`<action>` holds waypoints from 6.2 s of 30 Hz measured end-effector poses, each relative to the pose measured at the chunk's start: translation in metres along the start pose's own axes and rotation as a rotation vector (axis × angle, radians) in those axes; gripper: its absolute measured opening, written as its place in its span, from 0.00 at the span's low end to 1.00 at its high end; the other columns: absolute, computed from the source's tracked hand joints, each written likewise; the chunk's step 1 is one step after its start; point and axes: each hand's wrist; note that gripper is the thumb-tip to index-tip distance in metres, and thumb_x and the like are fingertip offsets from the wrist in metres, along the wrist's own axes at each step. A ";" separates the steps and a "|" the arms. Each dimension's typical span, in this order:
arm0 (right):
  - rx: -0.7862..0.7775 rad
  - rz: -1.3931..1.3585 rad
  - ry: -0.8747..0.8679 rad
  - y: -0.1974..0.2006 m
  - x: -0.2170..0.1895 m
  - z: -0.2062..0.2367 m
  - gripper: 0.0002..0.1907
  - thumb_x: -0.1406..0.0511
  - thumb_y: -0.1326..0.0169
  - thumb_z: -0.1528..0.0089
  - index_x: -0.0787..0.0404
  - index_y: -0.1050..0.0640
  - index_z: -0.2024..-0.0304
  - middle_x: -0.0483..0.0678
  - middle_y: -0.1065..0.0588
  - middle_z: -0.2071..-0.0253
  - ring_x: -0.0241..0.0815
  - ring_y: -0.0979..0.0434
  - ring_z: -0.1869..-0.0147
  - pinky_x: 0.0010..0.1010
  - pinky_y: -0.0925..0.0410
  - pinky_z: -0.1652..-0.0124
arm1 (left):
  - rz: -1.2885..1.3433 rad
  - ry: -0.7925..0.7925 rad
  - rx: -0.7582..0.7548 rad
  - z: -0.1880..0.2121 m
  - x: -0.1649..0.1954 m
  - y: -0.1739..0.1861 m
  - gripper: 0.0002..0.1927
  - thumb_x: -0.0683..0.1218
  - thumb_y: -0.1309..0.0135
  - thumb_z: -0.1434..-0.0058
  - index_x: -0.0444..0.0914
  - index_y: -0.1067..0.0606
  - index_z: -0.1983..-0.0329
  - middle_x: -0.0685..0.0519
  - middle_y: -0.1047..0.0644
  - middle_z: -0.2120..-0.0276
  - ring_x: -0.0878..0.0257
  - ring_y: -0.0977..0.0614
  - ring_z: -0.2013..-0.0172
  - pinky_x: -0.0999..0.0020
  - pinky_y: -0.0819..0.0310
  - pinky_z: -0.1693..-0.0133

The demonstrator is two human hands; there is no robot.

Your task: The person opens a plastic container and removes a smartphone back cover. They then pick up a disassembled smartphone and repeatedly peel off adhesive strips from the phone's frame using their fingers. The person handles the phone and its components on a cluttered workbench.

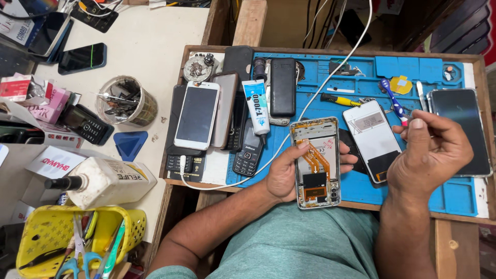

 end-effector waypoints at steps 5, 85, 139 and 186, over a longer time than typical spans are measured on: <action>-0.041 0.047 -0.003 -0.002 -0.002 0.001 0.04 0.76 0.43 0.27 0.75 0.24 0.50 0.55 0.22 0.56 0.37 0.19 0.57 0.28 0.21 0.53 | -0.015 -0.013 -0.015 -0.001 0.001 -0.003 0.31 0.58 0.59 0.22 0.26 0.36 0.32 0.38 0.26 0.42 0.46 0.25 0.37 0.47 0.32 0.29; -0.303 0.824 0.100 0.036 -0.048 0.030 0.05 0.79 0.46 0.28 0.73 0.20 0.53 0.59 0.20 0.57 0.43 0.15 0.53 0.25 0.24 0.53 | -1.813 0.046 0.081 0.018 0.049 -0.071 0.48 0.48 0.34 0.52 0.42 0.38 0.27 0.38 0.35 0.35 0.39 0.28 0.38 0.49 0.27 0.42; -0.376 1.004 0.130 0.021 -0.036 0.038 0.11 0.64 0.33 0.34 0.60 0.17 0.51 0.52 0.20 0.53 0.49 0.23 0.56 0.37 0.31 0.55 | -0.674 -0.038 0.287 0.006 0.011 -0.019 0.64 0.48 0.28 0.50 0.31 0.56 0.19 0.40 0.27 0.38 0.55 0.24 0.38 0.60 0.28 0.37; -0.495 1.214 -0.050 0.027 -0.042 0.019 0.48 0.53 0.22 0.52 0.68 0.25 0.36 0.58 0.26 0.45 0.53 0.24 0.44 0.41 0.30 0.47 | -0.064 0.046 0.119 0.018 0.016 -0.003 0.36 0.58 0.62 0.27 0.29 0.44 0.25 0.31 0.29 0.41 0.49 0.21 0.48 0.57 0.23 0.48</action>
Point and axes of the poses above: each hand's wrist, its own z-axis away from the middle knuckle, its own y-axis out of the back of the hand, x = y × z
